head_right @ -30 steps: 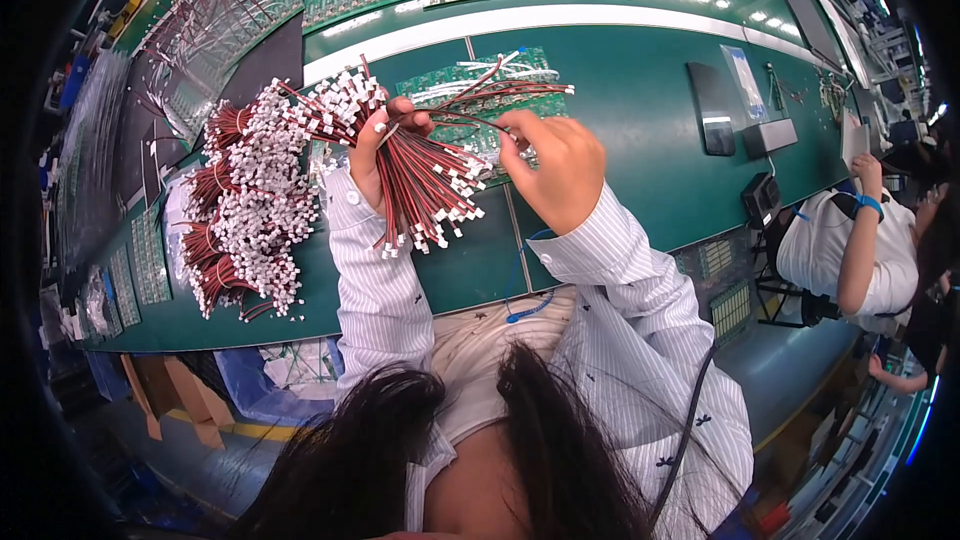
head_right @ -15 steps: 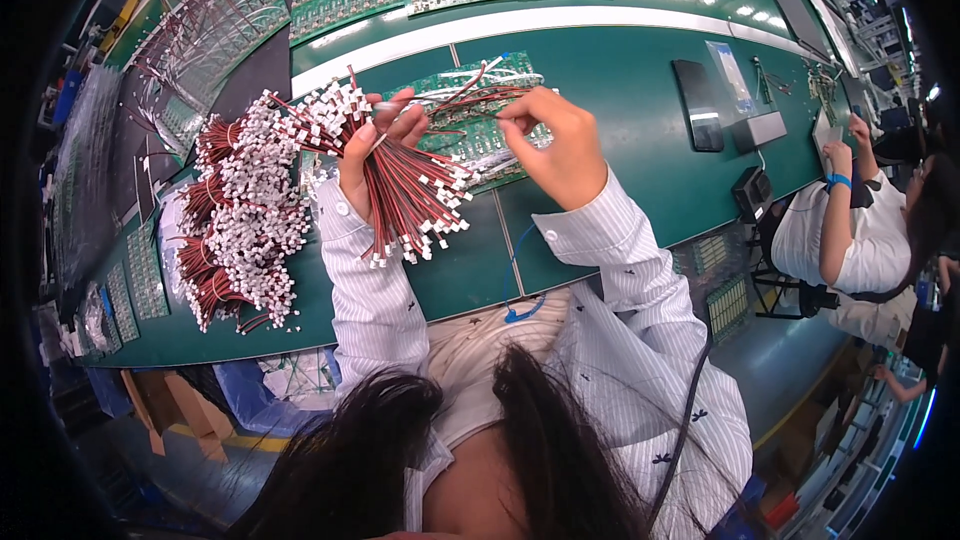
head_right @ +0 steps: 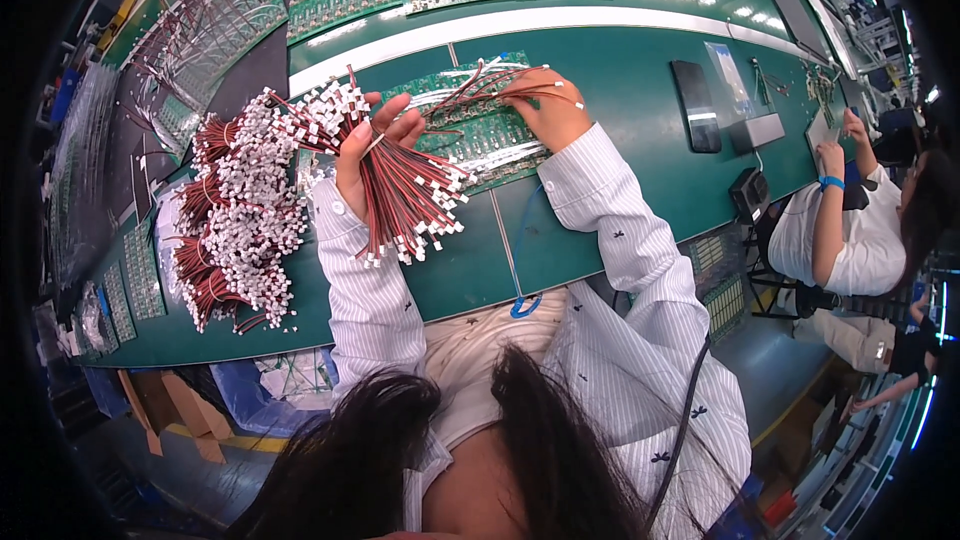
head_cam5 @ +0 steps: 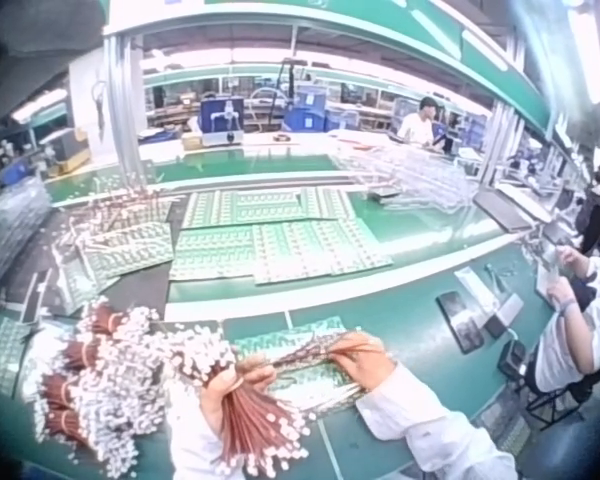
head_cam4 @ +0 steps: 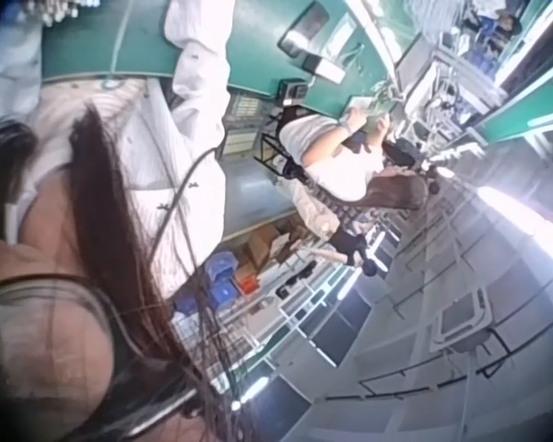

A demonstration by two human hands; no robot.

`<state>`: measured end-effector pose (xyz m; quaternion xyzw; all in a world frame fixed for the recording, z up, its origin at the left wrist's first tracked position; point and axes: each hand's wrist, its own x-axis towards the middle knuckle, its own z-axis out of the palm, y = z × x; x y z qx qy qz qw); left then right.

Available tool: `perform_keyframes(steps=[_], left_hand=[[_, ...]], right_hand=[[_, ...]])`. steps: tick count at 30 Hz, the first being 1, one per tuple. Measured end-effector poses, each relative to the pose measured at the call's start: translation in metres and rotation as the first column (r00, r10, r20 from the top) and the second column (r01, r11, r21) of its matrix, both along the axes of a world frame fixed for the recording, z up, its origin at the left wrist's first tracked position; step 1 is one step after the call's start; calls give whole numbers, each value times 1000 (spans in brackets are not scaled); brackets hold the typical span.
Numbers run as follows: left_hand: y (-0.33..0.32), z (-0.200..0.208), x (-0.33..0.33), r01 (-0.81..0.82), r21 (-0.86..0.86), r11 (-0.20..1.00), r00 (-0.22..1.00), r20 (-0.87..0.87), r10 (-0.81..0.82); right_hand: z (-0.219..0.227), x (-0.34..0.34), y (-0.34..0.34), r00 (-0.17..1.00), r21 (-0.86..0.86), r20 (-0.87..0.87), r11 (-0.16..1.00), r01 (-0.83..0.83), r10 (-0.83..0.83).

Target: The person organizes and bundles electrical wires with connectors by hand.

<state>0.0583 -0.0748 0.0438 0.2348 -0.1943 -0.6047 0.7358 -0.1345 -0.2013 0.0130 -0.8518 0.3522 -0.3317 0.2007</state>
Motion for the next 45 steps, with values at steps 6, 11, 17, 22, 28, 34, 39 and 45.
perform_keyframes(steps=[6, 11, 17, 22, 28, 34, 39, 45], left_hand=[[0, -3, 2, 14, -12, 1000, 1000, -4, -14], [-1, -4, 3, 19, -14, 1000, 1000, -3, -19], [-2, -4, 0, 5, 4, 1000, 1000, 3, -5], [-1, -2, 1, -5, 12, 1000, 1000, 4, 5], [0, -2, -1, -9, 21, 1000, 1000, -2, 9], [-1, -1, -2, -5, 38, 999, 1000, 28, 4], [0, -2, -1, 24, 36, 999, 999, 34, -26], [-2, -12, -9, 61, -108, 992, 997, -32, -64]], right_hand=[[-12, -2, -7, 995, -181, -24, 979, -96, 94], [-8, -2, -9, 990, -115, -31, 983, -142, 139], [-11, -2, -9, 990, -60, 21, 988, -139, 140], [-9, 1, -2, 995, 69, 70, 995, -77, 72], [-11, 1, -1, 997, -27, 48, 998, -57, 59], [-19, 5, -3, 997, -230, -38, 971, -69, 61], [-23, 6, -1, 999, -158, -30, 987, -34, 30], [1, -16, 14, 974, -156, -220, 984, -83, 48]])
